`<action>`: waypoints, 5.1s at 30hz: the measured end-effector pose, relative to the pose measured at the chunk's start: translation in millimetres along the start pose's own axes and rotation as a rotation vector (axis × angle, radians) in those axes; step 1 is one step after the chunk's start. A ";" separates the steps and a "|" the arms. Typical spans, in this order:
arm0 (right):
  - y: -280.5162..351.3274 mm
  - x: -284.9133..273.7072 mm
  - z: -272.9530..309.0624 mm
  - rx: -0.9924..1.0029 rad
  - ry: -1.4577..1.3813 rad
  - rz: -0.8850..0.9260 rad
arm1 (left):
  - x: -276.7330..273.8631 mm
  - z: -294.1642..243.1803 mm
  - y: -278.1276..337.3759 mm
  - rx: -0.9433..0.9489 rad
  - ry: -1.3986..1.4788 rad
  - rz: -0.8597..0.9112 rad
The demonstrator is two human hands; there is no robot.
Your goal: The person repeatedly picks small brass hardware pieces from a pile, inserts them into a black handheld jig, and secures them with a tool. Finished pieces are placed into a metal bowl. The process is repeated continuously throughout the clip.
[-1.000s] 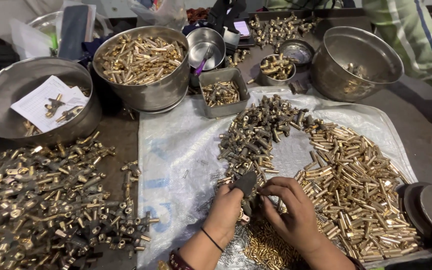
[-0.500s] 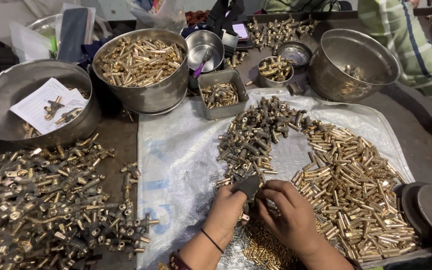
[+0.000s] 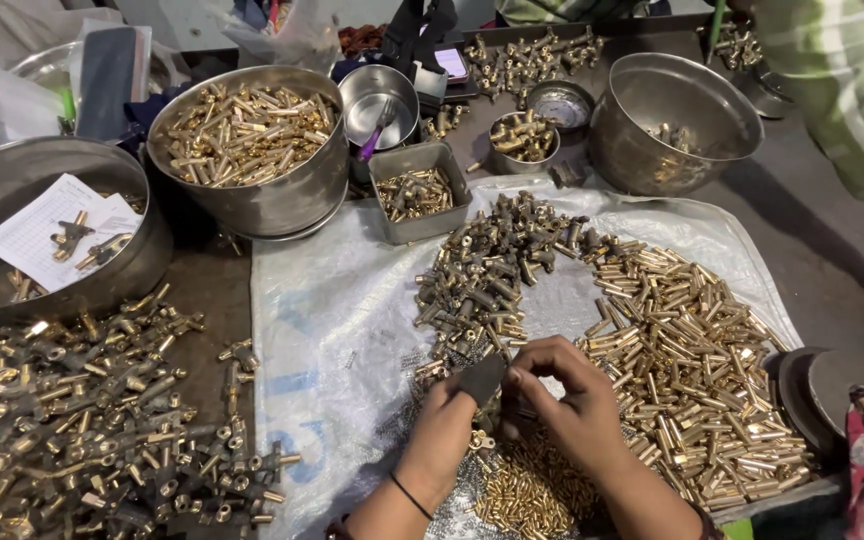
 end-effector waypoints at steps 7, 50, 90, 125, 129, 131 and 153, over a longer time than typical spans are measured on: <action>-55.3 4.8 40.9 -0.277 0.394 0.026 | -0.2 0.3 2.5 0.064 0.046 0.150; -42.5 13.3 17.9 -0.075 0.083 -0.156 | -6.5 -19.7 0.1 0.003 0.119 -0.126; -6.9 -29.6 -9.7 0.120 0.701 0.208 | -159.6 -118.1 152.7 0.759 -0.693 -0.767; 31.8 6.9 2.0 0.219 0.451 0.197 | -79.3 75.1 75.7 -0.017 -0.251 -0.047; 56.1 40.8 21.0 -0.393 0.231 0.469 | -96.7 112.9 58.2 0.155 -0.365 0.006; 55.8 43.4 10.7 -0.338 0.171 0.520 | -109.7 129.2 46.9 0.358 -0.546 0.023; -7.7 -10.8 35.7 0.137 0.934 0.230 | -75.7 74.9 80.2 0.169 -0.116 0.115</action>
Point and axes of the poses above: each hand's wrist, its own y-axis away from the middle knuckle, its own x-axis out of the palm, z = x × y, the point moved 3 cm from there along -y, towards the middle knuckle, and after that the axes turned 5 degrees about -z, right-handed, at the moved point
